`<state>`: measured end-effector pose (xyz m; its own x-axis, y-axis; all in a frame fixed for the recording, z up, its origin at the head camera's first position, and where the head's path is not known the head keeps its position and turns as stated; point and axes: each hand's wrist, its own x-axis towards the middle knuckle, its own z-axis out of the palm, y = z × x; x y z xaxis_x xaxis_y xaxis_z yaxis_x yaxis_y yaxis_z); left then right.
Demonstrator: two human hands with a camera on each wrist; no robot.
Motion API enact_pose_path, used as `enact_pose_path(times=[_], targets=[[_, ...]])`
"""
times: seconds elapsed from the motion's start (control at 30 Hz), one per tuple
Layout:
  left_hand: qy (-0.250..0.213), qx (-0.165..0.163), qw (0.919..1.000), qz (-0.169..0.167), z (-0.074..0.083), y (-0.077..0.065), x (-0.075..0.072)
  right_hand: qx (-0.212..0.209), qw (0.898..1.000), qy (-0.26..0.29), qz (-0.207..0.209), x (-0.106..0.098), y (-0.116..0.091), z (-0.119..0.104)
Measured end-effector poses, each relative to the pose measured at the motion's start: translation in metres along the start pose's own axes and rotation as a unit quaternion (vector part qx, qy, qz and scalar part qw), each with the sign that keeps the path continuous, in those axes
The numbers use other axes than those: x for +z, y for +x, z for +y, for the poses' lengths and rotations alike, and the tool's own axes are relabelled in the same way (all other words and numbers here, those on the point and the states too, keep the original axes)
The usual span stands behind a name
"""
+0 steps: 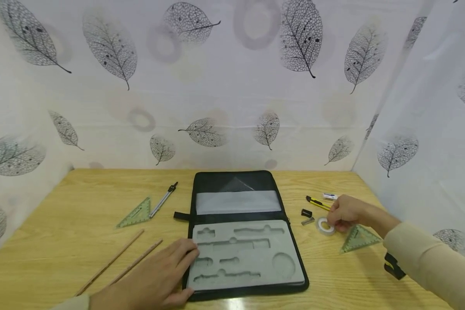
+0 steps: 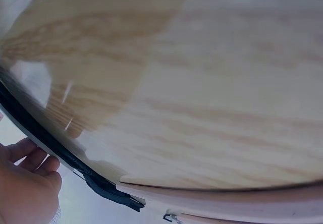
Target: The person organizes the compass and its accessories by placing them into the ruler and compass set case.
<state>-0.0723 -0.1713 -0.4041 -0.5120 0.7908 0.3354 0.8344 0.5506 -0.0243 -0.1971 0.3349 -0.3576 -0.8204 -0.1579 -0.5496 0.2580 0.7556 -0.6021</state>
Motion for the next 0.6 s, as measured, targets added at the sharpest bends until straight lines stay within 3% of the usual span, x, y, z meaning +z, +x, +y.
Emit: enact_pose_path(times=[0.33,0.6], targets=[[0.004,0.009,0.9999,0.012,0.0001,-0.0009,0.0002,-0.013,1.0,-0.012,0.003,0.0019,0.0005,0.0008],[0.001,0.001,1.0,0.002,0.0002,-0.001,0.0008,-0.017,1.0,0.004,-0.008,0.0024,-0.0005,0.0013]])
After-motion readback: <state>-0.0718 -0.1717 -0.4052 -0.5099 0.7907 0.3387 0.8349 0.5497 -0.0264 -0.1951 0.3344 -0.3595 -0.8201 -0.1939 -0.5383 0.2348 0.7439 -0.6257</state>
